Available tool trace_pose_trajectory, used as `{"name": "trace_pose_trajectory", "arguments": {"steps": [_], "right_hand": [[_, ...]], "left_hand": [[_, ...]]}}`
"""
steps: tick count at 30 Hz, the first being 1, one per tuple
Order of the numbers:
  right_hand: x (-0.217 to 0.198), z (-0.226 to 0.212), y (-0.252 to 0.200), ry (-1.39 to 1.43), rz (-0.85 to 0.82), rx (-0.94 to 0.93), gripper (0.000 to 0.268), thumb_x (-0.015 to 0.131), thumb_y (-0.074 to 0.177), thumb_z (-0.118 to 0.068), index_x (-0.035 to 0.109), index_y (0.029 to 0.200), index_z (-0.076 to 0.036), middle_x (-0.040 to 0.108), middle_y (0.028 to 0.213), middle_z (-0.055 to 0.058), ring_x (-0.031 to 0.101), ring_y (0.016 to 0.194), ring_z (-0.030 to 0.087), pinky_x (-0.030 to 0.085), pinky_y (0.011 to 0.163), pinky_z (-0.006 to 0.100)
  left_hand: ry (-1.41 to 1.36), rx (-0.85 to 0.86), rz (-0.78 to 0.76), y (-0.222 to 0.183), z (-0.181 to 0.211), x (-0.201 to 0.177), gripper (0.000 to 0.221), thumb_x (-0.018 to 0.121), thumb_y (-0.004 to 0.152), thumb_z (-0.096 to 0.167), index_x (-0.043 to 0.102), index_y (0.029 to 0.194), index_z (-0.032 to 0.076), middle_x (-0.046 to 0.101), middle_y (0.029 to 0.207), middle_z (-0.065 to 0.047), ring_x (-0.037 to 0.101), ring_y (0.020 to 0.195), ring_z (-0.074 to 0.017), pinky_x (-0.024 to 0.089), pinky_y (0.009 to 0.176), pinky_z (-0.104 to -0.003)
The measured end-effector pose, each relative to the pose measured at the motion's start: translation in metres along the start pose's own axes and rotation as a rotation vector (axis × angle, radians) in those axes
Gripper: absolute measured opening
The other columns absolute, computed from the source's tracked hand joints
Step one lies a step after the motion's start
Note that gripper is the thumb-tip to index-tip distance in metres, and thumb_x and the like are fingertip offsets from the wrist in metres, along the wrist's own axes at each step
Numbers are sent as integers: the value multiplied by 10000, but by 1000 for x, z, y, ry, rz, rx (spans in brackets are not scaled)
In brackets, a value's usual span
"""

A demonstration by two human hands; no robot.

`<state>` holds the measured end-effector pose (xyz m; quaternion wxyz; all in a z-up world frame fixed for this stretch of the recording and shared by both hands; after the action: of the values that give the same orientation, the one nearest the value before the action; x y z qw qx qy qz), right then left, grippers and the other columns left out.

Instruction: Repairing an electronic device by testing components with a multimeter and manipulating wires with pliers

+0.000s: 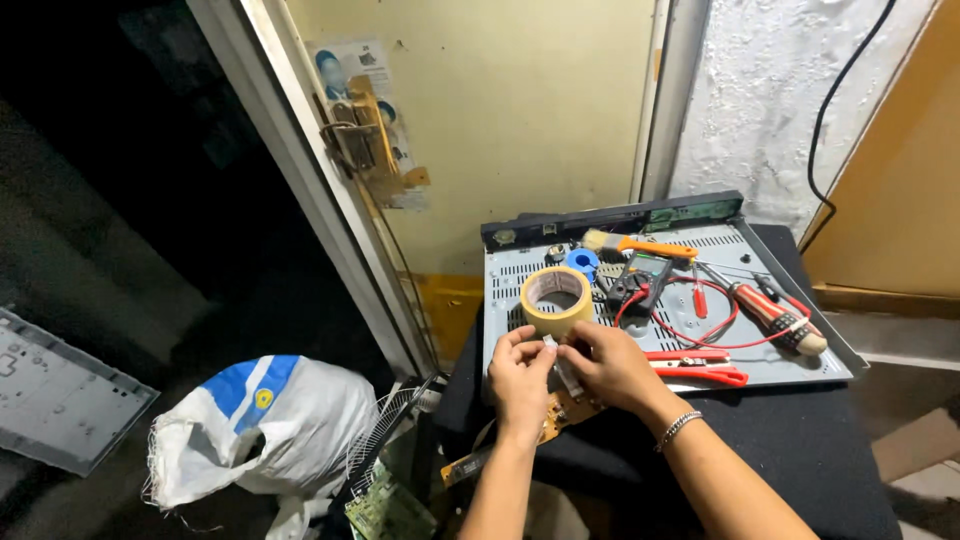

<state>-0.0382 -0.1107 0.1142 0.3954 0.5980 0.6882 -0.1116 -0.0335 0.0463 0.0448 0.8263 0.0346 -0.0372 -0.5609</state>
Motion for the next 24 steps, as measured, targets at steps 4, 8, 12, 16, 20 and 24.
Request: {"name": "trace_pose_trajectory", "arguments": {"steps": [4, 8, 12, 16, 20, 24], "right_hand": [[-2, 8, 3, 45, 72, 20, 177, 711, 909, -352, 722, 917, -176, 742, 812, 127, 729, 877, 353, 560, 773, 472], [-40, -8, -8, 154, 364, 46, 116, 700, 955, -278, 785, 1003, -216, 743, 774, 56, 715, 779, 199, 557, 752, 350], [-42, -2, -10, 143, 379, 25, 144, 704, 943, -263, 793, 1056, -255, 771, 827, 18, 731, 817, 188, 568, 779, 343], [-32, -16, -7, 169, 253, -65, 195, 749, 892, -230, 801, 1076, -192, 783, 867, 96, 753, 861, 266, 578, 811, 409], [-19, -6, -5, 205, 171, -64, 86, 766, 864, -194, 784, 900, -117, 741, 755, 132, 723, 765, 301, 568, 733, 421], [-17, 6, -1, 195, 175, -20, 88, 732, 900, -189, 763, 888, -107, 735, 751, 142, 718, 766, 299, 559, 724, 432]], "left_hand": [[-33, -40, -17, -1, 5, 3, 388, 795, 763, 94, 737, 1144, 137, 801, 844, -21, 690, 679, -78, 572, 632, -209], [-69, -48, -43, -3, 7, 3, 369, 789, 790, 92, 747, 1156, 121, 794, 838, -33, 691, 663, -87, 566, 625, -210], [-55, -36, -54, -20, 36, -4, 392, 796, 787, 102, 737, 1174, 124, 793, 842, -33, 688, 675, -86, 566, 641, -213], [93, 30, -94, -32, 59, -4, 408, 810, 783, 154, 726, 1181, 191, 812, 874, 20, 719, 745, -72, 579, 707, -219], [99, 90, -176, -40, 75, -2, 353, 764, 829, 152, 699, 1176, 154, 811, 866, -1, 715, 739, -88, 591, 699, -243], [102, 133, -197, -34, 57, 2, 328, 751, 814, 90, 704, 1134, 150, 801, 849, -14, 711, 732, -96, 592, 694, -247]]}}
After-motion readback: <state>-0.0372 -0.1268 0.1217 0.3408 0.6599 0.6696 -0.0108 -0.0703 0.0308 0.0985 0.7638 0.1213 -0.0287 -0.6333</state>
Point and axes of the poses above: each hand's wrist, its own y-axis towards the middle knuckle, its own x-axis out of the palm, z = x × y, the point moved 5 cm from there along y, towards the middle knuckle
